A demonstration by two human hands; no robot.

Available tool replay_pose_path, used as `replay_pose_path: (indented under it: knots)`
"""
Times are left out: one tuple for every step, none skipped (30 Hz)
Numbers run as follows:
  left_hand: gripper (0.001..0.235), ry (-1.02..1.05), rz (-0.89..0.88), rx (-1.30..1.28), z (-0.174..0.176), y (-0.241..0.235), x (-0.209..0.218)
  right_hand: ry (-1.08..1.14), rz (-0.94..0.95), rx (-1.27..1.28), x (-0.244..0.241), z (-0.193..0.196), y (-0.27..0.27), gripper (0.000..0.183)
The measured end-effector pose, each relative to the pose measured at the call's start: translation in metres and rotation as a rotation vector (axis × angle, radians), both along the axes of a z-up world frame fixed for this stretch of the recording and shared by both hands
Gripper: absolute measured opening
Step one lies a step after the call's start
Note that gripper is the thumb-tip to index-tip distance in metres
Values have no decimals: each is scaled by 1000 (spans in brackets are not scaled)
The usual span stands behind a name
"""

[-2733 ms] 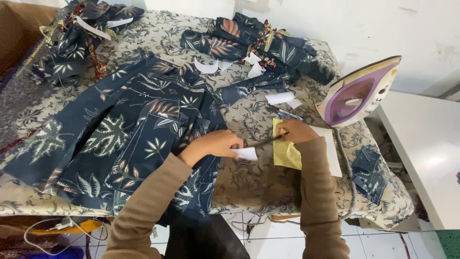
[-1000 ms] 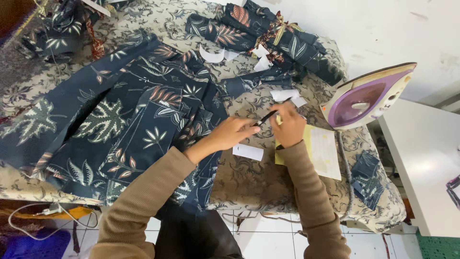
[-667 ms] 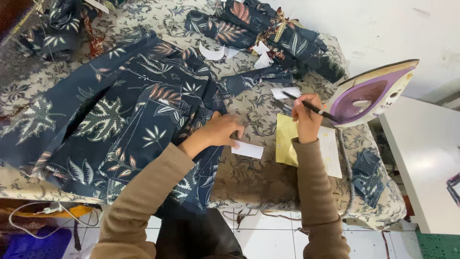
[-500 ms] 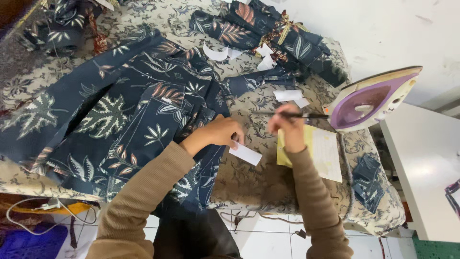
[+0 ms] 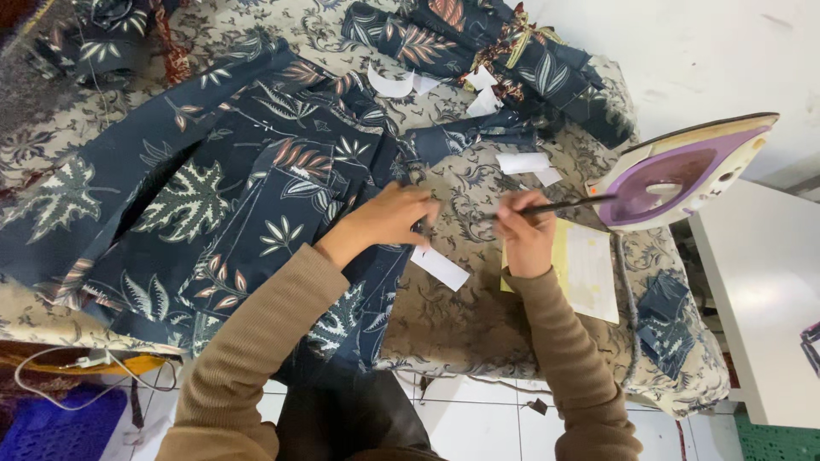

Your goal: The person folds a dark floral-patterned garment on a table, writes on a small white tag with a pen, and attaches the tag to the garment using a ribbon. The person handles the garment, tag, and pen throughout the process.

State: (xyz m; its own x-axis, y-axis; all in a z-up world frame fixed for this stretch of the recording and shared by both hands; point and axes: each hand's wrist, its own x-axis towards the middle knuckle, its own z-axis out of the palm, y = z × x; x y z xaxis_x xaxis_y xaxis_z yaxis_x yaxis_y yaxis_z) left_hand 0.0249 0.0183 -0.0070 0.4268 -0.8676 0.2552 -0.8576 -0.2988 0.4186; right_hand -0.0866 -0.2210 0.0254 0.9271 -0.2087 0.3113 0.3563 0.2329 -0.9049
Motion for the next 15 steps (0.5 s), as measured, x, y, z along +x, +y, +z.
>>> replay_pose_path:
  knots:
    - [52,-82,8,-79,3,1,-2,0,-88,12,-2,0,0,17]
    - [55,-164,16,-157,7,2,-4,1,-176,25,-3,0,0,22]
    - [49,-175,21,-155,10,2,-6,-38,-166,3,-3,-1,-1,18]
    - [44,-186,24,-152,12,2,-7,-75,-158,-19,-3,-2,-2,13]
    - [40,-197,28,-149,14,2,-9,-112,-149,-40,-2,-4,-4,9]
    - [41,-235,15,-197,15,1,-10,-116,-147,-50,-2,-6,-5,7]
    - [42,-274,1,-246,17,0,-12,-121,-144,-59,-2,-9,-7,5]
    - [43,-311,-12,-295,17,-1,-13,-126,-141,-69,-3,-12,-8,6]
    - [42,-234,-43,-294,18,-2,-15,-187,-146,-153,-2,-15,-9,9]
    - [40,-157,-72,-293,18,-4,-17,-248,-151,-238,-1,-18,-9,12]
    - [39,-79,-101,-291,18,-7,-20,-309,-156,-322,-1,-21,-9,17]
    - [38,-28,-135,-288,17,-10,-23,-346,-153,-420,-2,-24,-9,16]
    - [37,24,-169,-284,16,-14,-26,-383,-148,-518,-3,-28,-7,17]
    - [36,75,-204,-279,15,-18,-30,-418,-143,-616,-4,-31,-6,19]
    - [35,46,-220,-301,14,-21,-33,-445,-53,-616,0,-34,-3,14]
